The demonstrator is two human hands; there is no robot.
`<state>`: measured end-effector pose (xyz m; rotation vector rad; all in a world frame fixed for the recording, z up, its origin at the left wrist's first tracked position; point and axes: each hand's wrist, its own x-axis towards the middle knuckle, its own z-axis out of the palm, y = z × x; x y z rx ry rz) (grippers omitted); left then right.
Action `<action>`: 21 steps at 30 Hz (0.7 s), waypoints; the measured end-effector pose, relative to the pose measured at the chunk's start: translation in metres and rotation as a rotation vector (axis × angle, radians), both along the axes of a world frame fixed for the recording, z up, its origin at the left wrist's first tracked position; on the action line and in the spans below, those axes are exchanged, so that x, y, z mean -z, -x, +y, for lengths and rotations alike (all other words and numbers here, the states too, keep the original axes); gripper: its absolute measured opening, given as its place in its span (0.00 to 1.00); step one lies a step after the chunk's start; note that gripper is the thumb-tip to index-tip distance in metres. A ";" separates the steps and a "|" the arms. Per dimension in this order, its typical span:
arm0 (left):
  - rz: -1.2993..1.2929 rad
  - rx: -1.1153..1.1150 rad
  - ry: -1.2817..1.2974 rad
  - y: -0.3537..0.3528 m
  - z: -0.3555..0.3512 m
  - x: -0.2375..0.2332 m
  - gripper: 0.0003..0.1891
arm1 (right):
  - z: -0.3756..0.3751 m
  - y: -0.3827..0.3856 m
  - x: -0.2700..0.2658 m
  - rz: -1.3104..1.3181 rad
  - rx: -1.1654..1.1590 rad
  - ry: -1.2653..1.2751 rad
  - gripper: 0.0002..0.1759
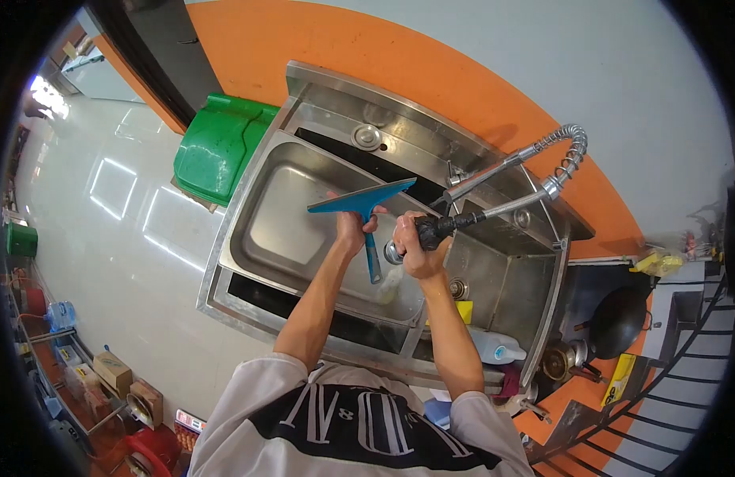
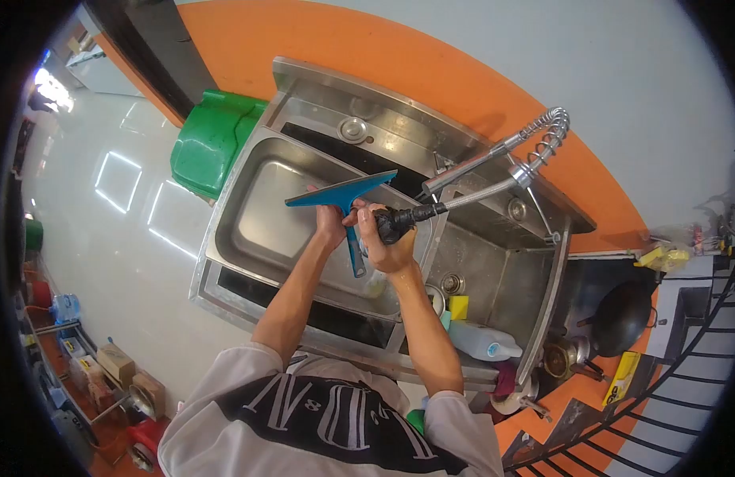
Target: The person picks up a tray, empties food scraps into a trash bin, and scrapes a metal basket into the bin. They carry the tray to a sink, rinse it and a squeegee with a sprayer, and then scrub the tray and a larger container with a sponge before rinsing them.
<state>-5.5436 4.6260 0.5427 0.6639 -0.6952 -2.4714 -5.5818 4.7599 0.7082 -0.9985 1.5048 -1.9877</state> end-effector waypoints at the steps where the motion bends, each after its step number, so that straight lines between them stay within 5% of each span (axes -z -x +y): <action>1: 0.030 -0.004 -0.001 -0.001 -0.002 0.002 0.56 | 0.002 0.002 0.004 0.001 0.001 -0.001 0.19; 8: 0.110 0.025 -0.022 -0.005 -0.009 0.004 0.55 | 0.004 0.001 0.012 -0.115 -0.071 0.092 0.20; 15: -0.047 -0.021 -0.134 0.002 0.004 0.024 0.39 | -0.020 0.009 0.005 0.006 -0.014 0.300 0.18; 21: -0.014 -0.098 -0.160 0.002 0.009 0.017 0.31 | -0.006 0.003 0.010 -0.115 -0.182 0.090 0.20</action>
